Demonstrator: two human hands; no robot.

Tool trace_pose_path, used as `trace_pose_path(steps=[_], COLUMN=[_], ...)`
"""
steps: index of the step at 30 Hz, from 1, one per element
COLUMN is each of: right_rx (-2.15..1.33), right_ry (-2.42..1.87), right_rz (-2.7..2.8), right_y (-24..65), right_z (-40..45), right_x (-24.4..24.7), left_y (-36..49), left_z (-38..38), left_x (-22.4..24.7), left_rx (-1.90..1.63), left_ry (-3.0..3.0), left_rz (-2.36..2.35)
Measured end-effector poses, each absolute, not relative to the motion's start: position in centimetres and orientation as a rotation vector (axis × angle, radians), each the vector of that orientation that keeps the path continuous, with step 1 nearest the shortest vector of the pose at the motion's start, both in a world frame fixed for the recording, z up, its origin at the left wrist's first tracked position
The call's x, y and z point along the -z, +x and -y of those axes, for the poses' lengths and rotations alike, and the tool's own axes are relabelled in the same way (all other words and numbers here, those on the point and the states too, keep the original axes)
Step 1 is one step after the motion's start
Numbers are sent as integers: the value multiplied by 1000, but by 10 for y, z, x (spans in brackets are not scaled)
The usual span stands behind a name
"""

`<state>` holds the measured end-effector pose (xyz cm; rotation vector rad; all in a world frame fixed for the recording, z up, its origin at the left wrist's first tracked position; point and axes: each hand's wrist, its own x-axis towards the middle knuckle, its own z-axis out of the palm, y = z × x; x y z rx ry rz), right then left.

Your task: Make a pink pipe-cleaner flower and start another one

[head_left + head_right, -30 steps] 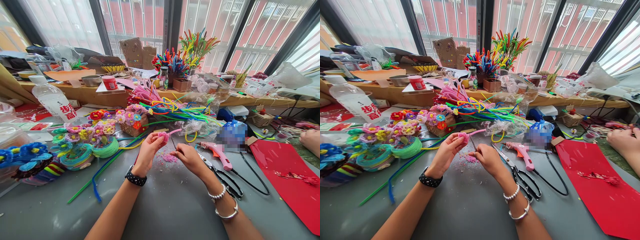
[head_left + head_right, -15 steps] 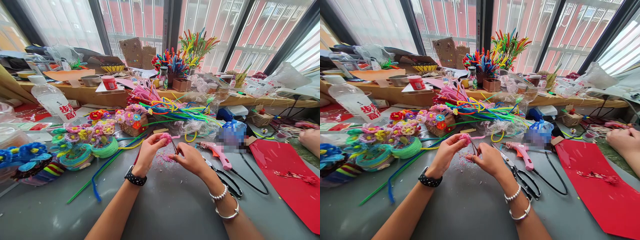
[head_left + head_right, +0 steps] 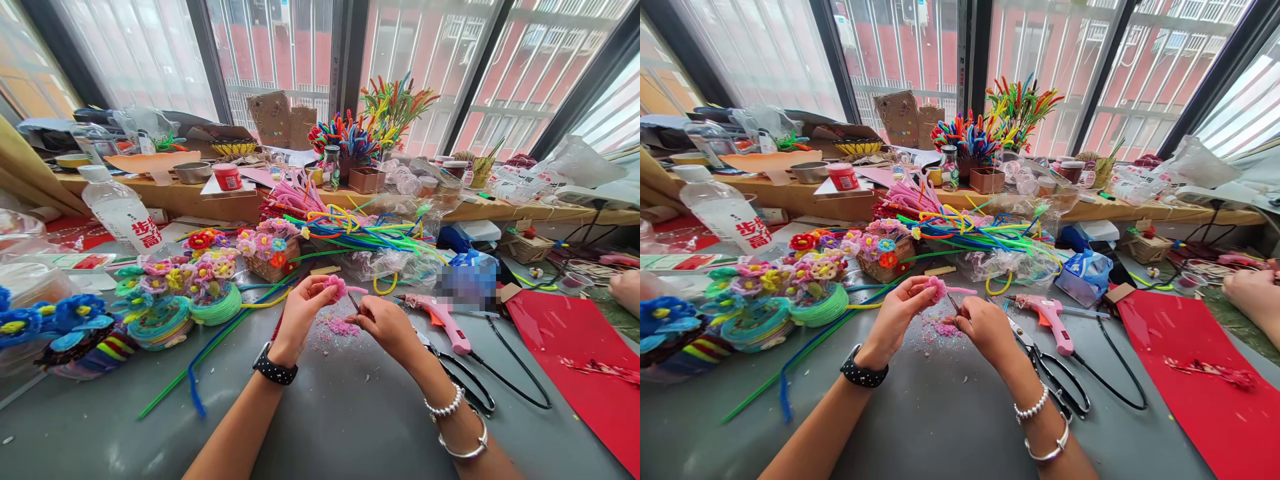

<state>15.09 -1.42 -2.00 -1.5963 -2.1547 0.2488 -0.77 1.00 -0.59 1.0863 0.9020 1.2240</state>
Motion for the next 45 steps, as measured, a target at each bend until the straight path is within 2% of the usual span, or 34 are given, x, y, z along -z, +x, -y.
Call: trace_pose_path(steps=[7,29,45], right_rx=[-352,-135,-427], right_ry=[-1608,-1659,-1567], right_rz=[2197,2213,2159], right_y=[155,158,151], right_z=[20,18,22], right_x=[13,12,11], left_y=[-8,-10,-7], left_z=[-9,-10,-7], left_x=[7,1,-2], left_rx=[-1258,-1283,-1321], left_ry=[1177,1211,1185], left_rz=[-918,-961,-899])
